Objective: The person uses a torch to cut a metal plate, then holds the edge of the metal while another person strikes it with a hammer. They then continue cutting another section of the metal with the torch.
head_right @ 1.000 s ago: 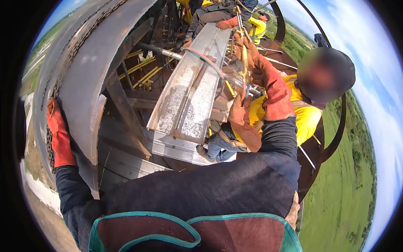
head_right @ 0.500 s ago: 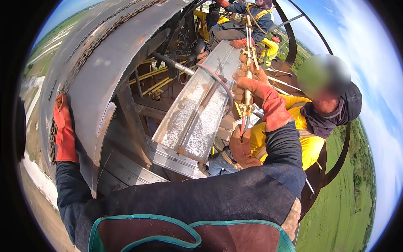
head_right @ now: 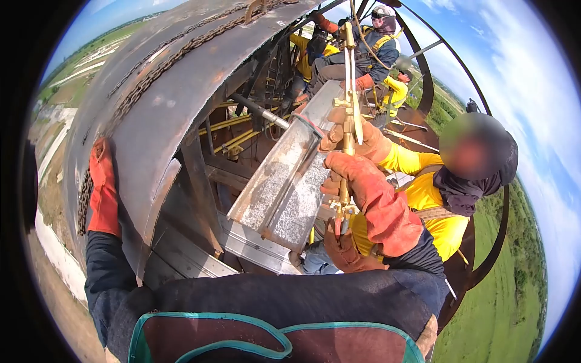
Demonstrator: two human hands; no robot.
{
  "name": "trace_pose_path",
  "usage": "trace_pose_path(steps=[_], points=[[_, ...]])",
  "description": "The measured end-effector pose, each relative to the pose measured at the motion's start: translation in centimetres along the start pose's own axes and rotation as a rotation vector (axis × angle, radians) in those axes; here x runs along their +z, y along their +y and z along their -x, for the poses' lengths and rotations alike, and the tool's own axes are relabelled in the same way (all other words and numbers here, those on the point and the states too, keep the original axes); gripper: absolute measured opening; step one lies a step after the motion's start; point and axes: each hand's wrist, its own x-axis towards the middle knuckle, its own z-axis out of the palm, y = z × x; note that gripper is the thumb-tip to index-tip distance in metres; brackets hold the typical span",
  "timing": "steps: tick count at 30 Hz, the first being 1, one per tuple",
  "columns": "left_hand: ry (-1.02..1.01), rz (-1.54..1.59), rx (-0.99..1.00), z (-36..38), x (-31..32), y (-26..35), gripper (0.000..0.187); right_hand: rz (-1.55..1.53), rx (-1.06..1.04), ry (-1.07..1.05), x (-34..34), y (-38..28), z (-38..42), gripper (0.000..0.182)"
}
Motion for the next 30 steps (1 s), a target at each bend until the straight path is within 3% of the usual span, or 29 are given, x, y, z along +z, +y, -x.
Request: trace_pose_path(steps=[5, 7, 9, 13, 20, 27, 30], points=[[0.018, 0.065, -0.021, 0.5, -0.4, 1.3, 0.039, 0.167, 0.042, -0.067, 4.8, -0.2, 5.0, 0.033], [0.014, 0.084, -0.034, 0.5, -0.6, 1.7, 0.04, 0.416, -0.391, -0.257, 5.4, 3.2, 3.9, 0.028], [-0.001, 0.066, -0.026, 0.4, -0.2, 0.9, 0.042, 0.138, 0.057, -0.229, 9.2, 1.3, 6.8, 0.023], [0.015, 0.066, -0.012, 0.3, 0.4, -0.2, 0.041, 0.257, 0.038, -0.247, 13.7, 0.4, 10.2, 0.03], [0.038, 0.109, 0.036, 0.8, -0.5, 1.4, 0.038, 0.116, 0.095, -0.354, 19.3, 0.4, 10.6, 0.041], [-0.009, 0.064, -0.021, 0.8, -1.0, 2.2, 0.039, -0.287, 0.12, -0.569, 23.5, 2.4, 11.0, 0.025], [0.025, -0.001, 0.077, 0.5, -0.2, 0.7, 0.039, -0.398, 0.095, -0.547, 25.2, 3.3, 10.5, 0.025]])
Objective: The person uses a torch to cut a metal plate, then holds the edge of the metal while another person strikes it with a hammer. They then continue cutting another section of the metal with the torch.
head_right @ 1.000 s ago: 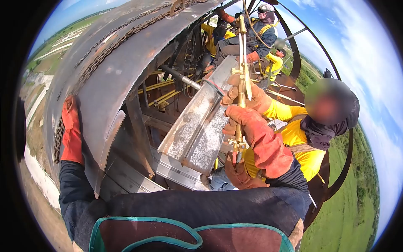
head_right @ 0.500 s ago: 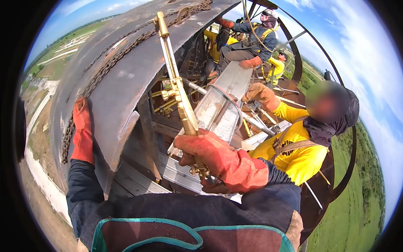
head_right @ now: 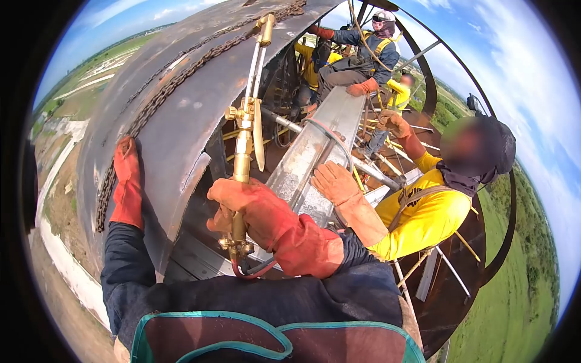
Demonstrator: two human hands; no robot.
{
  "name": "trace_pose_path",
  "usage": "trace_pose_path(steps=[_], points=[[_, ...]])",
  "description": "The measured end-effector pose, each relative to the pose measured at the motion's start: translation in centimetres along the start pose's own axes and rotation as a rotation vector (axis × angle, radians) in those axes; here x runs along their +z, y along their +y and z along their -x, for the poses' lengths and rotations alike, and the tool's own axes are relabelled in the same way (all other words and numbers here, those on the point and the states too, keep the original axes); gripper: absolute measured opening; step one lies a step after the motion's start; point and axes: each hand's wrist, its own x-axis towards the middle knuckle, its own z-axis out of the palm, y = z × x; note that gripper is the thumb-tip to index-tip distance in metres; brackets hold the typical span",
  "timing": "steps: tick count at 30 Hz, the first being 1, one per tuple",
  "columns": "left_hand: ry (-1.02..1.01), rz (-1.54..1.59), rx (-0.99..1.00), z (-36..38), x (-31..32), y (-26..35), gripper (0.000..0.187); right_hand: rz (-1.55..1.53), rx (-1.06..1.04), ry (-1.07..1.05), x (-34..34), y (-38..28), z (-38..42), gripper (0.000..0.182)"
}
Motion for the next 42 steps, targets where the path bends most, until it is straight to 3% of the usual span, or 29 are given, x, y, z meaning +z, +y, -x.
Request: trace_pose_path(steps=[1, 4, 5, 7, 10, 12, 15, 18, 20, 22, 24, 26, 27, 29, 33, 36, 39, 42], points=[[-0.021, 0.066, -0.082, 0.1, -0.2, 0.3, 0.038, 0.013, -0.018, 0.014, 0.0, 0.4, -0.2, 0.026], [-0.016, 0.082, 0.0, 0.2, -0.9, 0.2, 0.04, -0.008, -0.01, -0.001, -0.8, 1.9, -1.0, 0.029], [-0.216, 0.001, -0.105, -1.0, -2.1, 0.5, 0.045, -0.021, 0.004, 0.006, -0.6, 2.2, -0.9, 0.029], [-0.355, 0.12, -0.325, -1.2, -5.7, 2.6, 0.052, -0.038, 0.033, 0.04, 0.1, 2.8, -0.5, 0.03], [-0.288, 0.457, -0.492, 2.4, -11.6, 11.2, 0.057, 0.079, 0.009, 0.028, -0.1, 4.7, -1.1, 0.031], [-0.225, 0.949, -0.724, 6.5, -14.8, 15.8, 0.056, 0.129, 0.02, 0.002, -0.8, 5.9, -1.4, 0.028], [-0.589, 0.839, -0.731, 12.9, -21.0, 19.8, 0.06, 0.056, 0.123, -0.03, -1.0, 6.3, -1.7, 0.025], [-0.822, 1.262, -0.972, 20.5, -23.5, 22.3, 0.076, -0.067, 0.22, -0.048, -0.6, 5.9, -1.5, 0.026], [-0.904, 1.264, -0.993, 24.7, -22.6, 22.9, 0.076, -0.063, 0.237, -0.035, -0.2, 5.6, -1.3, 0.025], [-1.018, 1.281, -1.008, 27.5, -21.0, 23.3, 0.074, 0.389, -0.088, -0.176, -1.7, 7.3, -2.0, 0.022], [-1.143, 1.265, -1.048, 30.2, -19.6, 22.0, 0.07, 0.446, -0.138, -0.21, -1.7, 7.8, -2.2, 0.021], [-1.274, 1.208, -1.126, 30.9, -20.1, 21.5, 0.065, 0.111, 0.101, -0.115, -0.6, 7.5, -2.2, 0.024], [-1.27, 1.25, -1.14, 31.4, -20.7, 21.5, 0.053, 0.223, 0.007, -0.168, -0.8, 8.2, -2.1, 0.026], [-1.271, 1.319, -1.187, 29.7, -21.5, 24.4, 0.049, 0.446, -0.206, -0.271, -2.2, 9.5, -2.4, 0.03], [-1.356, 1.221, -1.037, 27.3, -22.0, 28.6, 0.051, 0.5, -0.239, -0.285, -2.9, 9.5, -2.2, 0.031], [-1.406, 1.097, -0.912, 28.0, -21.2, 28.9, 0.052, 0.326, 0.051, -0.142, -1.2, 7.5, -0.7, 0.023], [-1.381, 1.103, -0.936, 29.0, -20.1, 30.0, 0.044, 0.084, 0.144, -0.101, -2.6, 7.1, -1.1, 0.041], [-1.412, 1.062, -0.838, 28.4, -19.9, 31.2, 0.04, 0.113, 0.081, -0.098, -3.6, 6.7, -0.5, 0.068]])
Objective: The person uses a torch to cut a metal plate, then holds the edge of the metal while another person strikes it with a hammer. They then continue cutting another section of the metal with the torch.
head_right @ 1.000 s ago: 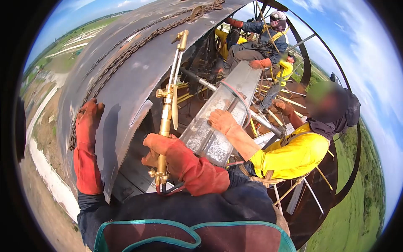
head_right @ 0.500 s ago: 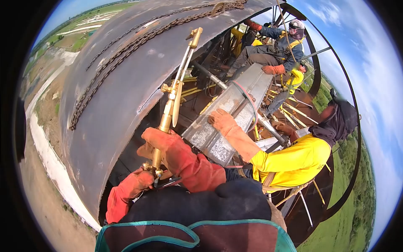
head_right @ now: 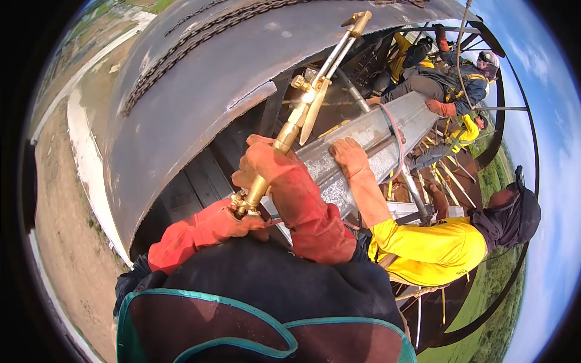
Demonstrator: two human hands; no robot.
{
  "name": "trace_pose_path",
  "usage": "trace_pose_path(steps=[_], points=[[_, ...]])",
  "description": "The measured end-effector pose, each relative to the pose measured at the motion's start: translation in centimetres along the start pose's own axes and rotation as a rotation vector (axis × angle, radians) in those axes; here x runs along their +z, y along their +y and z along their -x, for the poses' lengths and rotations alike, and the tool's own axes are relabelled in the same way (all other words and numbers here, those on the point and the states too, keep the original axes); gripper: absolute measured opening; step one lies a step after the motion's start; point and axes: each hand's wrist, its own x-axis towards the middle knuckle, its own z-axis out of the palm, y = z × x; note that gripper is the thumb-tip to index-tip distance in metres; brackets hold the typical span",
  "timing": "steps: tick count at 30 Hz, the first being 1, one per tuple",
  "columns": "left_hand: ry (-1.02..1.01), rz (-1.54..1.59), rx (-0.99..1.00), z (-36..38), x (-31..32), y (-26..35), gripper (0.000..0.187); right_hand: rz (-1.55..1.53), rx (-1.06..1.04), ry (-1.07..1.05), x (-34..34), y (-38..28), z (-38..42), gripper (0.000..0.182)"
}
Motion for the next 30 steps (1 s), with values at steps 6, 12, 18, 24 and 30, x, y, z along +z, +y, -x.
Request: trace_pose_path(steps=[6, 12, 18, 24, 30], points=[[0.048, 0.127, 0.029, -2.2, 2.0, -1.6, 0.037, -0.162, -0.261, -0.294, -2.5, -2.1, 0.7, 0.101], [0.042, 0.085, -0.02, -3.4, 5.6, 1.2, 0.042, -0.446, -0.232, -0.506, -6.2, -3.6, -0.7, 0.105], [0.003, -0.116, -0.13, -3.4, 7.6, 4.4, 0.058, -0.269, -0.345, -0.102, -5.6, -5.0, 1.3, 0.094], [0.012, -0.274, -0.059, -5.7, 8.9, 3.3, 0.071, -0.079, -0.419, 0.117, -5.4, -5.8, 2.4, 0.097], [-0.068, -0.213, -0.101, -4.1, 9.0, 5.3, 0.071, -0.042, -0.351, 0.265, -6.1, -5.1, 3.0, 0.091]])
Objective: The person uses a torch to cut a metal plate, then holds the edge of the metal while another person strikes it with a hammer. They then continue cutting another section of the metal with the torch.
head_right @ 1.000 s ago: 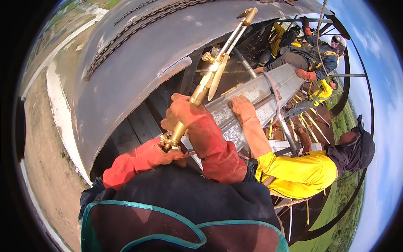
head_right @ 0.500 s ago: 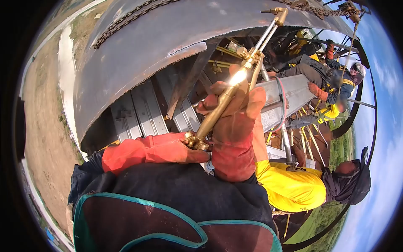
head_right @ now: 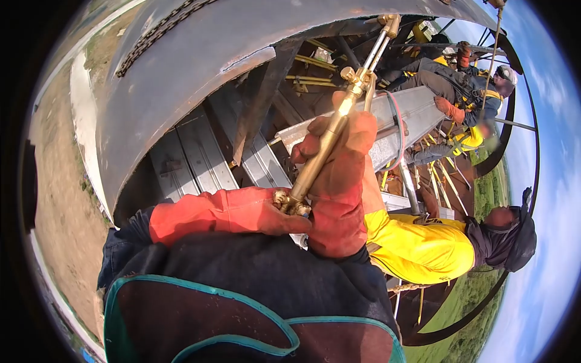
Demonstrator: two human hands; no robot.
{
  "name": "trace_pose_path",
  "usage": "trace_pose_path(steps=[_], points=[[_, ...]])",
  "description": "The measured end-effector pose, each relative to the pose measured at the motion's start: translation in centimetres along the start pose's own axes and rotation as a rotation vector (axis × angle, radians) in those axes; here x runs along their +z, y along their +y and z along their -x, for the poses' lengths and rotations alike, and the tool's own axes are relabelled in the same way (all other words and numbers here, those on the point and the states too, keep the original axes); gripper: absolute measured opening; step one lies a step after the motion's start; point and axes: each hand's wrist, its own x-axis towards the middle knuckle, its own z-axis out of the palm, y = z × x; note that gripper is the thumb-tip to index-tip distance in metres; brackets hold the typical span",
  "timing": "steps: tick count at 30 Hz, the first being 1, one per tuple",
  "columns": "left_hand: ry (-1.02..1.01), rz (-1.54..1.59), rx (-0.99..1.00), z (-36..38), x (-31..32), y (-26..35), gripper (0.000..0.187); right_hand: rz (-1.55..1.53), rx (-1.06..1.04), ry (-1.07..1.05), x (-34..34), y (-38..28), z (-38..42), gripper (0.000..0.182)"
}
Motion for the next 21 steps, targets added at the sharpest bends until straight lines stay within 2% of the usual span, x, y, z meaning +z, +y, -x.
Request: trace_pose_path(steps=[3, 4, 5, 7, 9, 13, 19, 21], points=[[0.003, 0.049, -0.135, 0.0, -1.2, 0.2, 0.07, -0.039, 0.003, 0.069, -0.3, 0.1, -0.2, 0.087], [-0.006, 0.082, -0.18, 0.1, -1.5, -0.3, 0.071, -0.086, 0.016, 0.012, -1.2, 0.5, -0.3, 0.083], [-0.038, 0.162, -0.077, 0.1, -1.6, -1.1, 0.063, -0.133, 0.032, -0.043, -2.6, 1.1, -0.7, 0.08], [0.155, 0.183, 0.089, 0.1, -1.4, -2.2, 0.061, -0.206, 0.084, -0.072, -3.4, 2.1, -0.8, 0.079], [0.158, 0.059, 0.098, 0.8, -1.9, -1.4, 0.059, -0.198, 0.158, -0.068, -3.6, 2.6, -0.9, 0.081], [0.166, -0.132, -0.109, 1.7, -1.6, 1.6, 0.051, -0.227, 0.267, -0.104, -3.3, 3.1, -0.9, 0.081], [0.145, -0.278, -0.073, 1.3, -1.9, 1.6, 0.046, -0.2, 0.25, -0.185, -2.6, 2.9, -1.2, 0.087], [0.099, -0.23, -0.04, 1.2, -2.1, 1.4, 0.046, -0.213, 0.245, -0.208, -2.7, 2.8, -1.5, 0.091]])
